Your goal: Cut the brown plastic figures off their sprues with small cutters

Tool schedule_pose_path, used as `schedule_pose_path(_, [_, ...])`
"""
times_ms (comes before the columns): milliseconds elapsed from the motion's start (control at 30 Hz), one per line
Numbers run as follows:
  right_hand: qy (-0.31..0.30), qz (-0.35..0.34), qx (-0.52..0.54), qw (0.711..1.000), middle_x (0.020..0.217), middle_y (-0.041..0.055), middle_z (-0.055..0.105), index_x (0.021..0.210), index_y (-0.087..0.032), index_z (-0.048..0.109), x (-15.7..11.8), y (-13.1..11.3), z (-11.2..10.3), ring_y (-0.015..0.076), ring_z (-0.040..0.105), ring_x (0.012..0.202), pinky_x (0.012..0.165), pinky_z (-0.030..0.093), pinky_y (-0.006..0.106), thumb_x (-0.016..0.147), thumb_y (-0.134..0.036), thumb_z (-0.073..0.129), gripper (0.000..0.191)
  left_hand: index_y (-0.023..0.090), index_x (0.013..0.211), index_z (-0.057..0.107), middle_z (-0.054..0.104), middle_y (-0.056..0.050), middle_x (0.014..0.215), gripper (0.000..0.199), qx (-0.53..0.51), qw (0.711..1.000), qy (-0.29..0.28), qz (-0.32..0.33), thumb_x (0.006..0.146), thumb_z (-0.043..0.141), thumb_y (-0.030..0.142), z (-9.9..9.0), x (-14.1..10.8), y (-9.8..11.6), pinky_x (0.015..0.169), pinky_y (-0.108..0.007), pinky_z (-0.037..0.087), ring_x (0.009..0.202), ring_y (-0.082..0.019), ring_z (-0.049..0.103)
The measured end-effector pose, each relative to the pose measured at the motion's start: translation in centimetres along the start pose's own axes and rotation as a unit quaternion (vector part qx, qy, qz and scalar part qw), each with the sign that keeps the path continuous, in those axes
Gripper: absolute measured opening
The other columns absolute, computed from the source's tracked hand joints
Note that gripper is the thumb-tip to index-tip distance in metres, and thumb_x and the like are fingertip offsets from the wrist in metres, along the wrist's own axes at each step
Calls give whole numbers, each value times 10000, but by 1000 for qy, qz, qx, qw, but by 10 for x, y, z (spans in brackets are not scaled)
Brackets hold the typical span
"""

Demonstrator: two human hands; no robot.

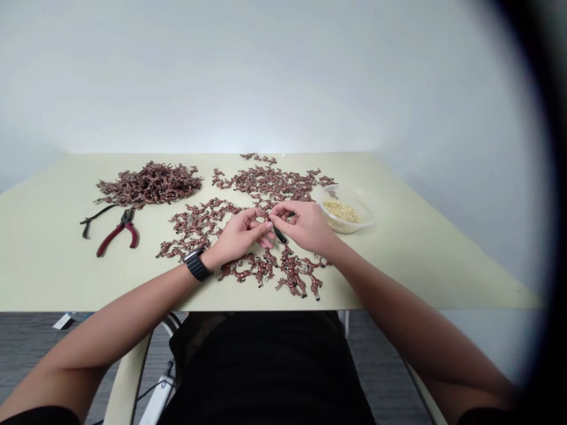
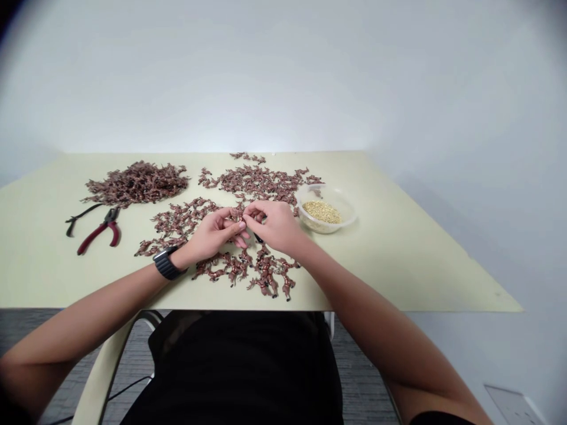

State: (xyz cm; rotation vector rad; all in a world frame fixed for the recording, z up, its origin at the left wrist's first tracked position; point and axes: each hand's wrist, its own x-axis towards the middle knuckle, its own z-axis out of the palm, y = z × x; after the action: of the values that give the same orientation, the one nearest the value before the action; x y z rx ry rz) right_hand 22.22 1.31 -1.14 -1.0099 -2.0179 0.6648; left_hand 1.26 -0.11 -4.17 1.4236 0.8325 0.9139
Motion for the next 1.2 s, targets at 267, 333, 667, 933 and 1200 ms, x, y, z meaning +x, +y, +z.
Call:
schedule_pose_path(267, [13, -88, -73, 993, 842, 24, 740, 919, -184, 741, 0, 6, 3, 139, 610, 678, 683, 476, 291, 957, -206, 638, 112, 124, 1161, 580, 794, -127, 897, 394, 25, 1000, -12, 9, 974, 717, 442, 1, -2, 4, 716, -326, 658, 775, -228, 801])
schedule_pose_path(333, [21, -121, -100, 987, 863, 39, 731, 935, -185, 722, 0, 10, 5, 156, 620, 714, 696, 481, 298, 976, -192, 611, 118, 127, 1160, 596, 795, -125, 909, 386, 38, 999, -12, 24, 983, 699, 455, 0, -2, 3, 754, -343, 657, 802, -232, 802])
schedule_pose_path(667, [22, 59, 26, 998, 799, 44, 738, 874, -190, 735, -1, 3, 12, 169, 643, 666, 631, 503, 302, 898, -260, 675, 95, 177, 1203, 617, 813, -72, 907, 293, 289, 950, 34, 116, 1046, 575, 421, -3, -6, 3, 748, -332, 588, 835, -244, 794])
schedule_pose_path(933, [-36, 113, 82, 990, 815, 47, 746, 921, -190, 762, 4, 6, -1, 149, 623, 653, 570, 472, 273, 901, -373, 716, 190, 124, 1171, 614, 797, -171, 1070, 406, 57, 997, -51, 27, 1022, 624, 501, -4, -2, 7, 814, -335, 637, 862, -207, 793])
schedule_pose_path(1200, [-46, -102, -71, 991, 837, 40, 701, 948, -206, 720, 3, 7, -7, 170, 597, 742, 672, 460, 297, 981, -239, 602, 126, 116, 1167, 634, 795, -185, 1072, 451, 7, 998, -66, 8, 983, 681, 525, -7, -2, 8, 788, -324, 645, 812, -201, 792])
